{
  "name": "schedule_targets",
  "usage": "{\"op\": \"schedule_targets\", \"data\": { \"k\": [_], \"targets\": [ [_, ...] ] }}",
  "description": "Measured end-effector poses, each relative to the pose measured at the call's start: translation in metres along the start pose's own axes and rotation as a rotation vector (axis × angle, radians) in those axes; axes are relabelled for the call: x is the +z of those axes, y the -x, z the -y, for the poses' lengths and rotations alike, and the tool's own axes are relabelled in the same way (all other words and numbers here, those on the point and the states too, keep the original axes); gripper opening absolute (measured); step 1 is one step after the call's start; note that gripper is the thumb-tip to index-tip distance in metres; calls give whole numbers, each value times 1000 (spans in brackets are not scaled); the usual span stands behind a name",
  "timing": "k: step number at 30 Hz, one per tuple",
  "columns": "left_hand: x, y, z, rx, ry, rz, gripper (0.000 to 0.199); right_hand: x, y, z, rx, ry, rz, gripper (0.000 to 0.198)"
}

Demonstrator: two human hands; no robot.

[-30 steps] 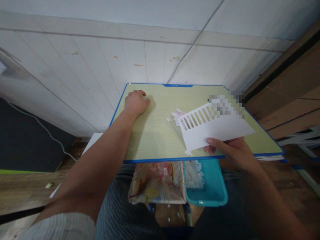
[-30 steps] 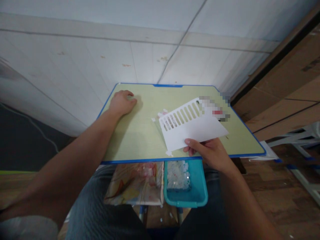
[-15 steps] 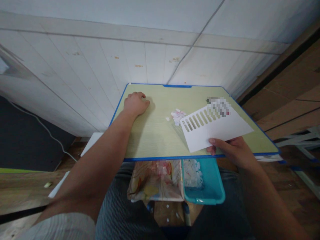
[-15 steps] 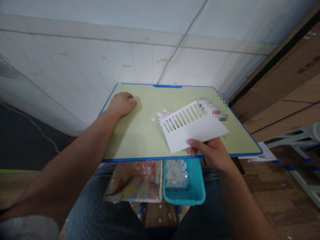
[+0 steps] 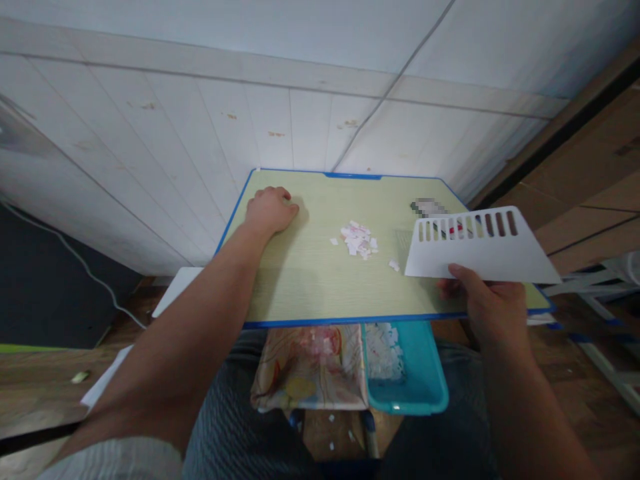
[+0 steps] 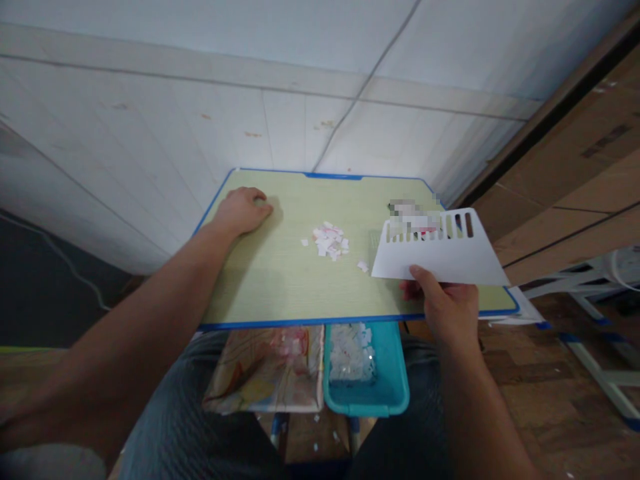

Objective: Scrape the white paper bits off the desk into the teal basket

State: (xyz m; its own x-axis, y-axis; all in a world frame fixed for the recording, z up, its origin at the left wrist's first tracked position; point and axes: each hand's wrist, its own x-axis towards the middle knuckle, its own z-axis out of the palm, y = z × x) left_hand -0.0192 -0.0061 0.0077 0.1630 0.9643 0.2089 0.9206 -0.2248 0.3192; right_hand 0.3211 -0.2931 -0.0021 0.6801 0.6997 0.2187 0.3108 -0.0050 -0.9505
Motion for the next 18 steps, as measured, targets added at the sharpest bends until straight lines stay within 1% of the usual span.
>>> {"op": "schedule_targets", "data": {
  "k": [3, 8, 11, 13, 18],
  "targets": [
    [0, 0, 0, -8, 10, 0, 51, 5, -5, 4, -19, 27, 23, 27],
    [0, 0, 0, -19, 20, 3, 49, 19, -9, 8, -58, 59, 131, 32],
    [1, -1, 0, -19, 15, 9, 50, 26, -7, 9, -93, 23, 101, 29],
    [1, -1, 0, -15, 10, 4, 52, 27, -9, 8, -82, 20, 58, 25],
    [3, -2, 1, -13, 8, -6, 52, 17, -32, 1, 44, 66, 22, 19]
  ]
}}
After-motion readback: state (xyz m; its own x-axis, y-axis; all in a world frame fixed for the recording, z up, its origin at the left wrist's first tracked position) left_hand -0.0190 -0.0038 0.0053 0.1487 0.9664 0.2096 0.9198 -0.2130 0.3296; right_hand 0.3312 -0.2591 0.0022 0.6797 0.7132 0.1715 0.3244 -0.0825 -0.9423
